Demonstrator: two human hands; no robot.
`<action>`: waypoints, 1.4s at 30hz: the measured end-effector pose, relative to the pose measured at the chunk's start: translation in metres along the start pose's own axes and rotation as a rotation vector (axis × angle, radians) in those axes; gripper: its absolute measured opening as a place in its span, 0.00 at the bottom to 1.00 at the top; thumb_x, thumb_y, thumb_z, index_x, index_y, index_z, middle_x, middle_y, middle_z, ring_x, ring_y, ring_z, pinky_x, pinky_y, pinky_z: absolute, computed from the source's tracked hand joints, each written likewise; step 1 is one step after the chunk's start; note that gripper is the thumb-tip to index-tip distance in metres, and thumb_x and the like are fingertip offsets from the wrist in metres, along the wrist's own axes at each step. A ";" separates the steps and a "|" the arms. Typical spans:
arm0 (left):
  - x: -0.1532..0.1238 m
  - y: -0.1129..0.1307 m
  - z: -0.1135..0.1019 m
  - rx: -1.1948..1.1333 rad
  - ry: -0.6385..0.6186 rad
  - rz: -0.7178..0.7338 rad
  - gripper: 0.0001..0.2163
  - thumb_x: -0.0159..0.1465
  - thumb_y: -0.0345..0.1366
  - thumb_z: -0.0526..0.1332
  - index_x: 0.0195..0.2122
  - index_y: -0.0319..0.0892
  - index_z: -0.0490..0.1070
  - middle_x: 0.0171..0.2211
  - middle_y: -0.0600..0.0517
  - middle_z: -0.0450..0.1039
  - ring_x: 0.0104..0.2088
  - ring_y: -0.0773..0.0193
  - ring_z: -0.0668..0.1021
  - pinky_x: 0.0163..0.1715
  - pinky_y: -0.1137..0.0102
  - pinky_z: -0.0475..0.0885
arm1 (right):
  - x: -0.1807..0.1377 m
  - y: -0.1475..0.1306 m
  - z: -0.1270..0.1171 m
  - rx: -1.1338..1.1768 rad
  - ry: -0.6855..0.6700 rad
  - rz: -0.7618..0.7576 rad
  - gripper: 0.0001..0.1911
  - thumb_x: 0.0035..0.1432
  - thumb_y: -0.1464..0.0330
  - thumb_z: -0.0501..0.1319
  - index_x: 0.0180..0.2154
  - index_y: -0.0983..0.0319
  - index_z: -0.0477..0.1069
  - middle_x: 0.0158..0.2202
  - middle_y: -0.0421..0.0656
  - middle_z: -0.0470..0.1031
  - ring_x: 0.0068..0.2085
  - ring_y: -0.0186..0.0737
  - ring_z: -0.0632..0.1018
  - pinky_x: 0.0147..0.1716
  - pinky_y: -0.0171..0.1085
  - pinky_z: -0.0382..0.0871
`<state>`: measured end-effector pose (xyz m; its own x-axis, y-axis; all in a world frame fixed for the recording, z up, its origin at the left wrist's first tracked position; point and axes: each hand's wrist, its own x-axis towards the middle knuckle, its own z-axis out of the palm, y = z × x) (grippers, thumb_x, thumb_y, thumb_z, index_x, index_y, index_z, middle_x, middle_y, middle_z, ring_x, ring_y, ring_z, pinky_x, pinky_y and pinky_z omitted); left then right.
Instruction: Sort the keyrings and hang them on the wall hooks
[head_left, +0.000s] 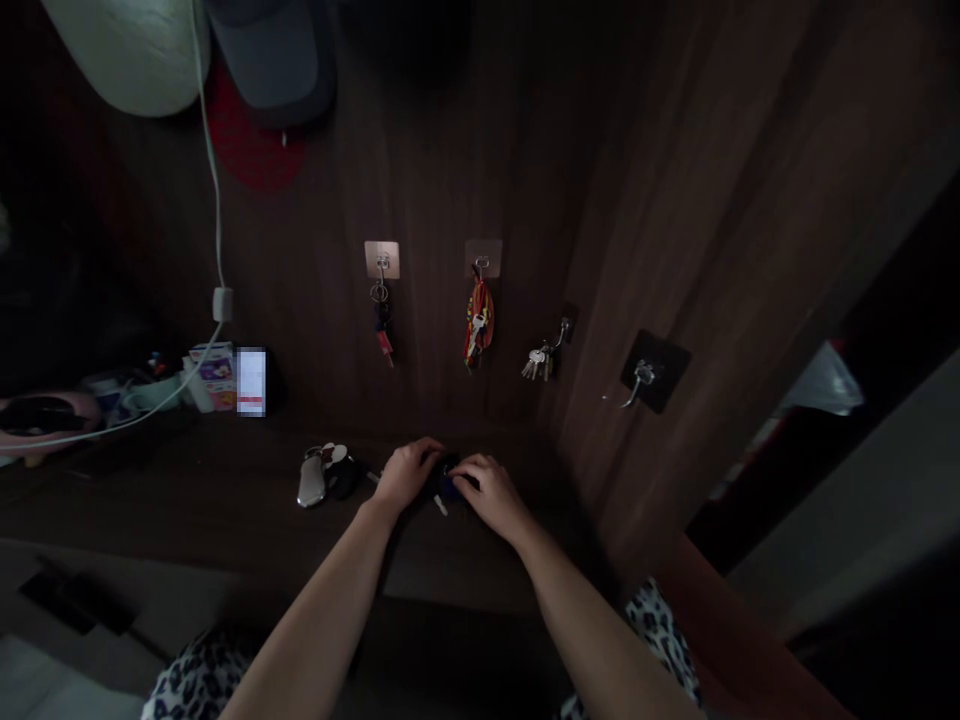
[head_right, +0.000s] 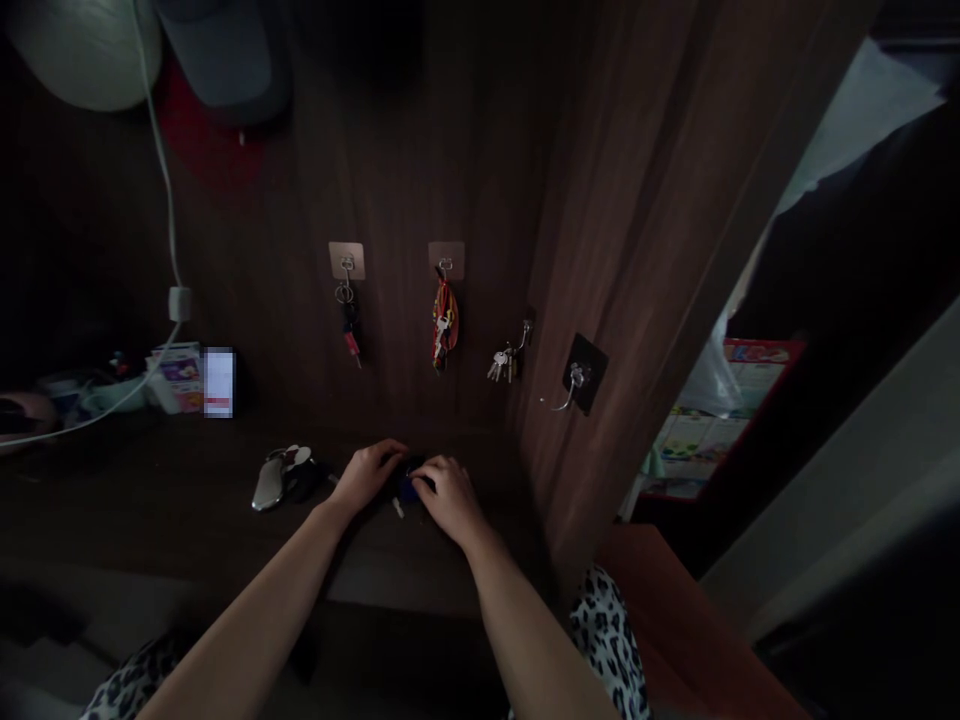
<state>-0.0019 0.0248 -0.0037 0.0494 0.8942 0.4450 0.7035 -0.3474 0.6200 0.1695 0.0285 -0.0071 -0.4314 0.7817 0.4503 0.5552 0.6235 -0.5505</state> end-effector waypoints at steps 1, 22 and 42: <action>0.000 -0.001 -0.001 0.008 0.005 -0.003 0.09 0.60 0.35 0.52 0.36 0.46 0.72 0.36 0.54 0.76 0.38 0.64 0.76 0.39 0.72 0.67 | 0.001 0.002 0.001 -0.011 0.021 0.014 0.09 0.55 0.69 0.57 0.34 0.56 0.75 0.36 0.42 0.73 0.42 0.40 0.71 0.44 0.40 0.60; -0.029 -0.003 -0.029 0.093 0.026 -0.034 0.15 0.53 0.26 0.52 0.36 0.45 0.74 0.38 0.54 0.75 0.43 0.63 0.73 0.48 0.68 0.65 | 0.001 0.003 -0.003 -0.212 0.124 0.316 0.11 0.55 0.71 0.53 0.37 0.57 0.73 0.42 0.42 0.72 0.46 0.44 0.68 0.43 0.42 0.56; -0.030 0.005 -0.021 0.047 -0.081 0.006 0.08 0.63 0.40 0.48 0.34 0.45 0.62 0.28 0.55 0.69 0.29 0.65 0.74 0.33 0.72 0.65 | 0.005 -0.004 -0.009 0.220 0.466 0.254 0.12 0.58 0.64 0.49 0.35 0.59 0.69 0.26 0.41 0.75 0.33 0.40 0.75 0.37 0.37 0.63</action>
<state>-0.0145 -0.0095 -0.0006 0.1095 0.9128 0.3935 0.7354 -0.3407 0.5857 0.1716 0.0300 0.0038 0.0834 0.8504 0.5194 0.4177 0.4434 -0.7930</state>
